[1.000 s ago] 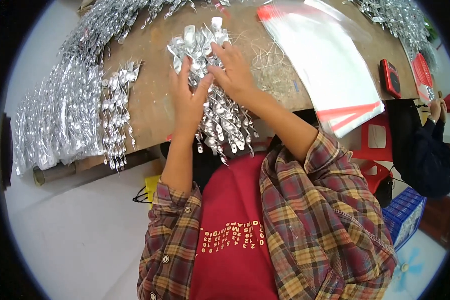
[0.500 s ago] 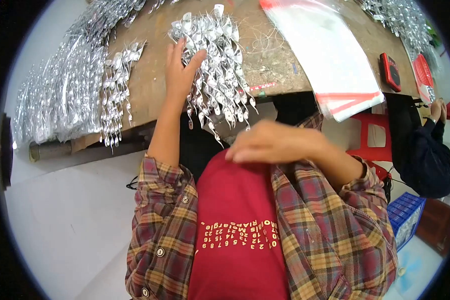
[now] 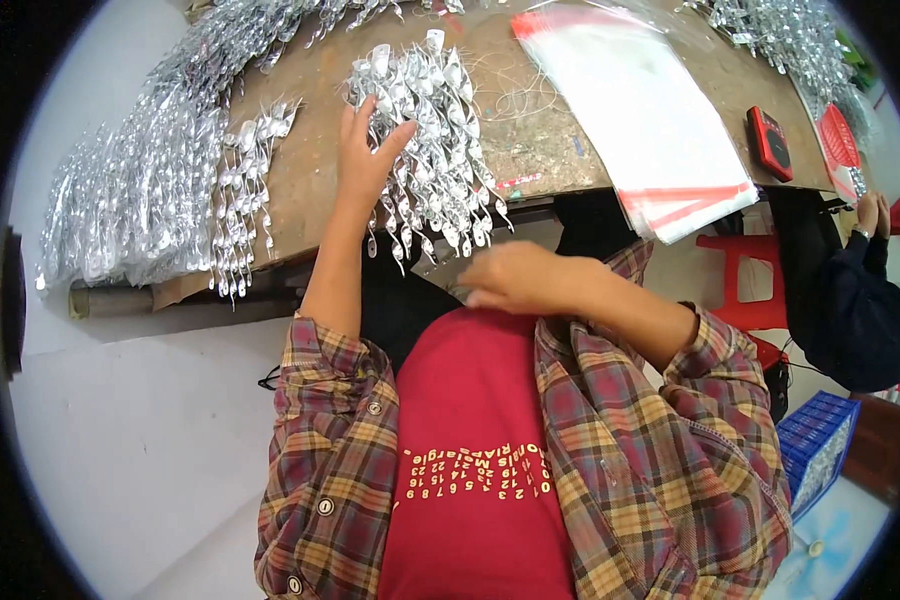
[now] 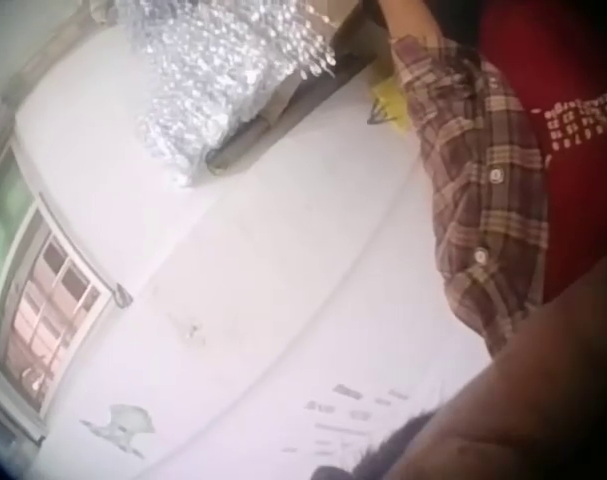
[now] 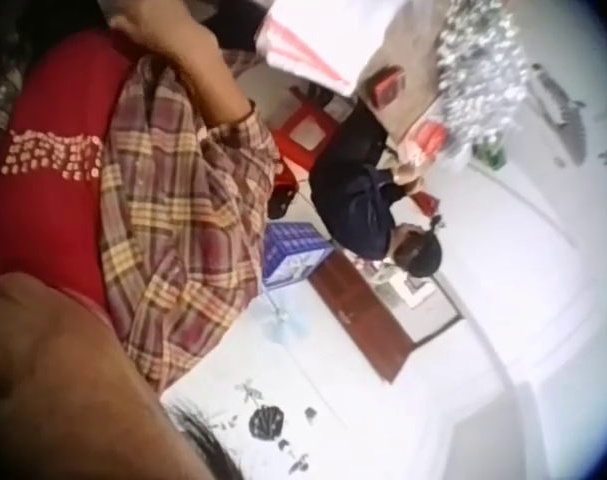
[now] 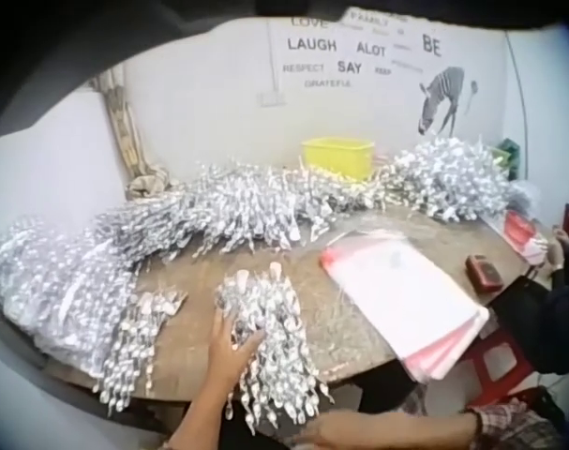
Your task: The worker is counting and placing silver tinsel garlands into plastic bags for packaging.
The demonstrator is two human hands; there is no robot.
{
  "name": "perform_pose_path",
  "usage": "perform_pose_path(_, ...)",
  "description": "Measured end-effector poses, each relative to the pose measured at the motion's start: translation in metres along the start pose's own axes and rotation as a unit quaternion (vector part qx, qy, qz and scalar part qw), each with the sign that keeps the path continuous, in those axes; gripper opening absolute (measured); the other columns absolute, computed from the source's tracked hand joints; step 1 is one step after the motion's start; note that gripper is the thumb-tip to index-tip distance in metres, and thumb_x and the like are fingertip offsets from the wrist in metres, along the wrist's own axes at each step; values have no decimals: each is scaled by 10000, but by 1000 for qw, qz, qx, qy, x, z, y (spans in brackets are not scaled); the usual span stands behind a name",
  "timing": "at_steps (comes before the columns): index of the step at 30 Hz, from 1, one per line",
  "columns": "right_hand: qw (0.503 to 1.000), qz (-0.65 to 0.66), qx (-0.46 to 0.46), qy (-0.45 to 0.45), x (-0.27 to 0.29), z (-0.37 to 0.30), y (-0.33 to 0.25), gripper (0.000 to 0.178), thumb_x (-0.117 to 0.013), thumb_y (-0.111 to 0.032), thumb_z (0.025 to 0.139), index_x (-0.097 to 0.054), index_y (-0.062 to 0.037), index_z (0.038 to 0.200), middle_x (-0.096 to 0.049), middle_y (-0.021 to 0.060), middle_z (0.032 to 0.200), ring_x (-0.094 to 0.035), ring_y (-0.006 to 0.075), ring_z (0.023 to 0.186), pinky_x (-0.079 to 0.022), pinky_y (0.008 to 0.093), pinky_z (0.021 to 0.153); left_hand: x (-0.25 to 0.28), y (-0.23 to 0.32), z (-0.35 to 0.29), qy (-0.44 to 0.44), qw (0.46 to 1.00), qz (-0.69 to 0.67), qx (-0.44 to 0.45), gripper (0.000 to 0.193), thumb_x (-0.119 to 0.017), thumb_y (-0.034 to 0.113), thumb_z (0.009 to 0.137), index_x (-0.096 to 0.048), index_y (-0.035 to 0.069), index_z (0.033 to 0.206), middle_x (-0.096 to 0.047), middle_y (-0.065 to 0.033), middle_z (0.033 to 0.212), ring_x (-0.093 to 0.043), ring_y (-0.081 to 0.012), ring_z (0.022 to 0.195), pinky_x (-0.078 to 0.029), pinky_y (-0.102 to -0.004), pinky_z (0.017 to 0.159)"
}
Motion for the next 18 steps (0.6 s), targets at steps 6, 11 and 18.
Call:
perform_pose_path(6, 991, 55, -9, -125, 29, -3, 4, 328, -548, -315, 909, -628, -39, 1067, -640, 157, 994, -601, 343, 946, -474, 423, 801, -5, -1, -3, -28, 999, -15, 29, 732, -764, 324, 745, -455, 51, 1350, -288, -305, 1443, -328, -391, 1334, -303, -410, 1070)
perform_pose_path(11, 994, 91, -53, -19, 134, -27, 18, 228, -556, -238, 917, -641, -62, 1034, -670, 117, 965, -639, 277, 855, -491, 372, 775, 5, 2, -6, -72, 997, 11, 37, 732, -730, 335, 778, -418, 56, 1378, -245, -283, 1474, -261, -379, 1372, -254, -409, 1093)
perform_pose_path(18, 860, -189, -260, 397, 271, -91, 243, 291, -623, -210, 866, -627, -88, 1130, -640, 139, 1090, -629, 298, 915, -502, 371, 788, 0, 21, 2, -85, 993, 4, 76, 673, -641, 287, 854, -368, 9, 1403, -251, -260, 1481, -246, -349, 1383, -194, -392, 1117)
Point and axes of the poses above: each hand's wrist, its own z-axis towards the middle knuckle, its own x-axis out of the back of the hand, y = z × x, the point moved 4 cm from there along z, towards the middle knuckle
